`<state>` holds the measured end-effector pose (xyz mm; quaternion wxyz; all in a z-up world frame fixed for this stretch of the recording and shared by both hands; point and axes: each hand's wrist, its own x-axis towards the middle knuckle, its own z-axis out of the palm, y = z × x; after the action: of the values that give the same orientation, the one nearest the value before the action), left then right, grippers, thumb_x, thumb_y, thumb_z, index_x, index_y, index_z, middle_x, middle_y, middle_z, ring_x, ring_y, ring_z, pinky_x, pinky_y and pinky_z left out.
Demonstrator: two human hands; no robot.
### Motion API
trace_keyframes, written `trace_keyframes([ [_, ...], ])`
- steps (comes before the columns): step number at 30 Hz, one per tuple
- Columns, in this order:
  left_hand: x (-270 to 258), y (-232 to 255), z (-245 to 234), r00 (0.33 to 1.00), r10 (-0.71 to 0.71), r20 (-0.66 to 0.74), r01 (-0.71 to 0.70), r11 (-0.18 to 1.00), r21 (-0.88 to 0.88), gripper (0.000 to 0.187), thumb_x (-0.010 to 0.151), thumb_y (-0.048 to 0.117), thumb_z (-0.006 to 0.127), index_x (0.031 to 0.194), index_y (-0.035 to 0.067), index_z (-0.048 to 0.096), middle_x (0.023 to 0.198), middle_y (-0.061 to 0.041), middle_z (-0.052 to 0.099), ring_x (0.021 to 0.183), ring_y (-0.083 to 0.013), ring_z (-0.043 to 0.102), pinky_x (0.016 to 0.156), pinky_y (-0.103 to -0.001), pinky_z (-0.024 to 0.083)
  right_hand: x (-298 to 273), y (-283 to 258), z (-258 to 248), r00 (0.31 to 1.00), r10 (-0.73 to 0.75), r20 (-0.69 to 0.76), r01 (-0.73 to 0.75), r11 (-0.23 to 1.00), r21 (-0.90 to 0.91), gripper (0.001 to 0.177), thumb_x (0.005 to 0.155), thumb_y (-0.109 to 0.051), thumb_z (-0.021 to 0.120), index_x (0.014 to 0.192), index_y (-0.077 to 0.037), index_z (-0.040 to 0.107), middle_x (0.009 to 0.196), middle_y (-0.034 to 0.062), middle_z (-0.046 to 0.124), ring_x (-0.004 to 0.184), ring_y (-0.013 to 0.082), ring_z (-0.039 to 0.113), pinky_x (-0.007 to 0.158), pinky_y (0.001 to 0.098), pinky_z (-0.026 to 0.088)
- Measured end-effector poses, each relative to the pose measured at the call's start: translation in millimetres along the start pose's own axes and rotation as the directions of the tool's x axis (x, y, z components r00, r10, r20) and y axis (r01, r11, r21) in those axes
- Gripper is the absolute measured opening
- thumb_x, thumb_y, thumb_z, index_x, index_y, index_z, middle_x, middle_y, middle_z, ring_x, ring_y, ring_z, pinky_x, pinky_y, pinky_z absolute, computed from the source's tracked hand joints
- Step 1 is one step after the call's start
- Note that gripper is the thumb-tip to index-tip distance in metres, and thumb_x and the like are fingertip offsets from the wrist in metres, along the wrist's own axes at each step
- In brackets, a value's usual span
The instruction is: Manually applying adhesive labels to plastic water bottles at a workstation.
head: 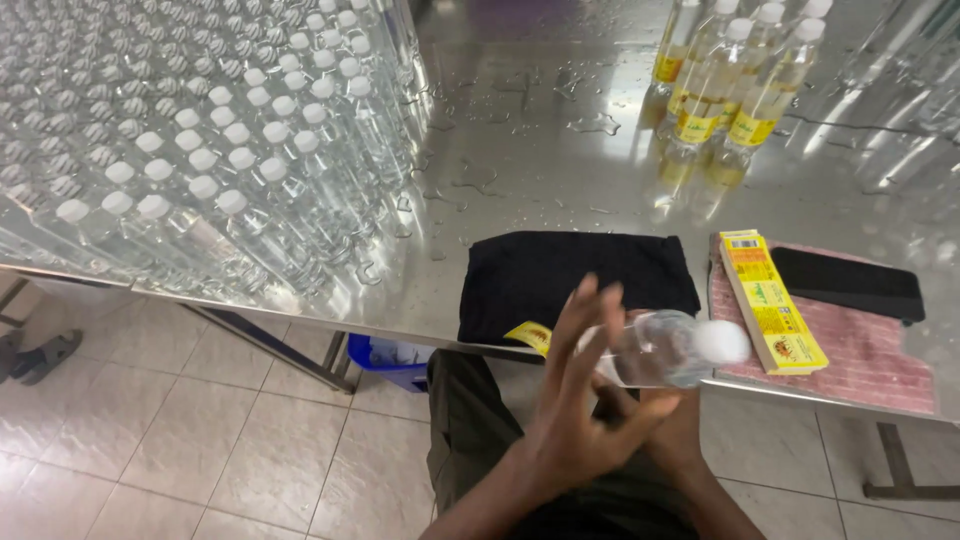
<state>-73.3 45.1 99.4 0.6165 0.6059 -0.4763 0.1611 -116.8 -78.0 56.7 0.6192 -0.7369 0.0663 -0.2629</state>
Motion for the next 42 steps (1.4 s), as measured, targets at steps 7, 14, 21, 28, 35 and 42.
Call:
trace_keyframes([
  [7,-68,-32,34,0.967,0.214,-0.136,-0.104,0.823,0.558,0.032,0.107,0.010,0.075,0.135,-0.004,0.066,0.141,-0.023,0.069,0.136,-0.0417,0.069,0.115,-0.050,0.061,-2,-23,-6,0.974,0.007,-0.227,0.115,0.848,0.518,0.071,0.083,-0.019,0.078,0.144,-0.008,0.043,0.152,0.0338,0.058,0.147,0.0471,0.056,0.123,0.0605,0.047],
  [14,-55,-52,47,0.911,0.256,-0.324,-0.041,0.837,0.546,0.023,0.117,0.016,0.055,0.135,0.001,0.055,0.136,-0.020,0.072,0.130,-0.0368,0.074,0.116,-0.051,0.058,-26,-15,5,0.850,-0.521,-0.072,0.511,0.785,0.351,0.064,0.087,-0.011,0.086,0.141,-0.009,0.051,0.166,0.0390,0.045,0.170,0.0432,0.036,0.147,0.0537,0.026],
  [21,-45,-70,8,0.965,0.234,-0.115,-0.196,0.943,0.270,0.043,0.122,0.041,0.045,0.136,0.002,0.057,0.133,-0.020,0.072,0.127,-0.0355,0.074,0.115,-0.051,0.055,-15,-47,-28,0.860,-0.504,0.078,0.509,0.845,-0.164,0.057,0.083,-0.037,0.090,0.127,-0.014,0.062,0.141,0.0174,0.076,0.154,0.0340,0.060,0.131,0.0439,0.050],
  [28,-33,-104,-5,0.834,-0.403,0.378,0.404,0.911,0.080,0.079,0.086,0.037,0.086,0.152,0.010,0.052,0.148,-0.014,0.061,0.136,-0.0325,0.058,0.112,-0.047,0.049,72,-31,-87,0.902,-0.149,0.405,0.230,0.960,-0.158,0.066,0.071,-0.033,0.102,0.127,-0.016,0.072,0.123,0.0013,0.077,0.113,0.0170,0.073,0.098,0.0328,0.058],
  [35,-43,-163,-29,0.851,-0.504,0.147,0.372,0.776,0.509,0.060,0.110,0.042,0.061,0.160,0.010,0.050,0.172,-0.008,0.041,0.166,-0.0309,0.020,0.133,-0.054,0.013,234,-5,-116,0.971,0.163,-0.173,-0.225,0.863,-0.453,0.068,0.070,-0.021,0.097,0.131,-0.010,0.070,0.129,0.0084,0.080,0.117,0.0251,0.076,0.102,0.0432,0.060],
  [42,-62,-199,-29,0.883,-0.463,0.083,0.258,0.623,0.738,0.071,0.115,0.055,0.044,0.162,0.002,0.048,0.174,-0.024,0.033,0.162,-0.0456,0.023,0.131,-0.060,0.015,395,166,-184,0.952,-0.161,-0.260,-0.126,0.568,-0.813,0.118,0.070,-0.061,0.100,0.156,0.007,0.056,0.098,0.0129,0.083,0.112,0.0348,0.076,0.081,0.0532,0.059],
])
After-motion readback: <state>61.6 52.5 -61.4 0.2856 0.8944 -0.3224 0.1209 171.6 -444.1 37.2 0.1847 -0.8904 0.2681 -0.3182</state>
